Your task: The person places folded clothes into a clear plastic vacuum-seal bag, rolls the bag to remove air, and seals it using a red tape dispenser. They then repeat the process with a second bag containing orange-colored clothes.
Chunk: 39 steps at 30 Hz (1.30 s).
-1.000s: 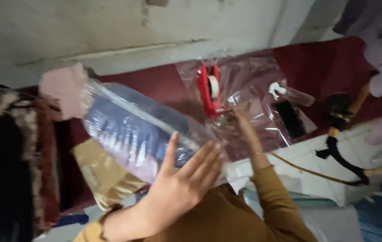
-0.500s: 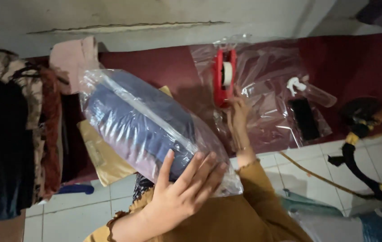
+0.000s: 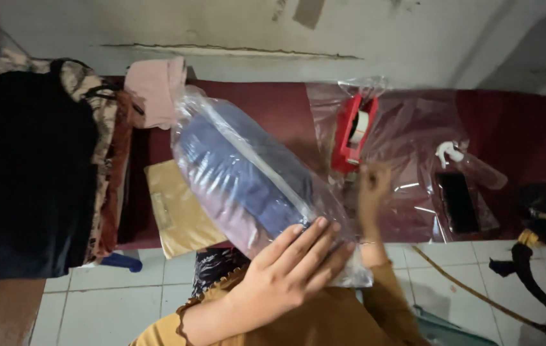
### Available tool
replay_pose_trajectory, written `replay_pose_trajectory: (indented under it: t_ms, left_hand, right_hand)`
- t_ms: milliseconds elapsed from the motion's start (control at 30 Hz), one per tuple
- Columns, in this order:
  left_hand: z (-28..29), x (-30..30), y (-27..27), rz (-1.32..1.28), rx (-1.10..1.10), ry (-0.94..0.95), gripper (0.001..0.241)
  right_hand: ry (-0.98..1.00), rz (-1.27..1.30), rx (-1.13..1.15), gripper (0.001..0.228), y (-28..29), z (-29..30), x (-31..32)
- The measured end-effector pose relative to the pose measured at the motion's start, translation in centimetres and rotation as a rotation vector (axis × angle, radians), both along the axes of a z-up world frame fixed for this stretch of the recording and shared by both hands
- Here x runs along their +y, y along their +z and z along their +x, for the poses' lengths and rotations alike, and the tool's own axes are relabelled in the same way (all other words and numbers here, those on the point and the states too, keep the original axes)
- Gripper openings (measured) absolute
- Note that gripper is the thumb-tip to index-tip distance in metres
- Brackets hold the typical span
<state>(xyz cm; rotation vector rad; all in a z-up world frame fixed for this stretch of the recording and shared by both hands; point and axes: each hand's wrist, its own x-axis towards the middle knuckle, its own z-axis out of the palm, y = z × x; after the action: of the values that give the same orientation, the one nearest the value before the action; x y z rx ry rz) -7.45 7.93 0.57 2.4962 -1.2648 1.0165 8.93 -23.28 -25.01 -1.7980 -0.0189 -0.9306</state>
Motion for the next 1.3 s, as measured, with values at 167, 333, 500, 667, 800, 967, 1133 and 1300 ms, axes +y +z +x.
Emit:
replay_pose_trajectory:
  t_ms: [167, 333, 500, 667, 800, 967, 1133, 1300]
  left_hand:
    - [-0.2, 0.2, 0.0, -0.003, 0.003, -0.010, 0.048]
    - [-0.4, 0.3, -0.2, -0.023, 0.004, -0.006, 0.047]
    - [-0.5, 0.3, -0.4, 0.006, 0.006, -0.003, 0.050]
    - [-0.4, 0.3, -0.4, -0.004, 0.017, -0.011, 0.050]
    - [0.0, 0.4, -0.5, 0.012, 0.003, -0.033, 0.049]
    - [2.6, 1.1, -13.0, -0.370, -0.355, -0.036, 0.079]
    - [2.1, 1.6, -21.7, -1.178, 0.554, -0.210, 0.146]
    - [6.8, 1.4, -25.4, -1.143, 0.382, -0.007, 0.125]
  right_hand:
    - [0.305, -0.145, 0.062, 0.007, 17.8, 1.5, 1.4]
    - [1.033, -0.107, 0.326, 0.063, 33.4, -0.8, 10.3]
    - [1.252, -0.752, 0.605, 0.116, 37.2, -1.5, 17.2]
    - [0.795, -1.356, 0.753, 0.123, 37.6, -1.5, 18.1]
    - [1.124, -1.103, 0.698, 0.122, 31.7, 2.7, 14.5]
    - [1.322, -0.628, 0.524, 0.117, 25.5, 2.4, 8.9]
    - [1.087, -0.578, 0.428, 0.109, 19.0, 2.0, 7.4]
    - [0.855, -0.510, 0.294, 0.106, 10.9, 5.3, 7.4]
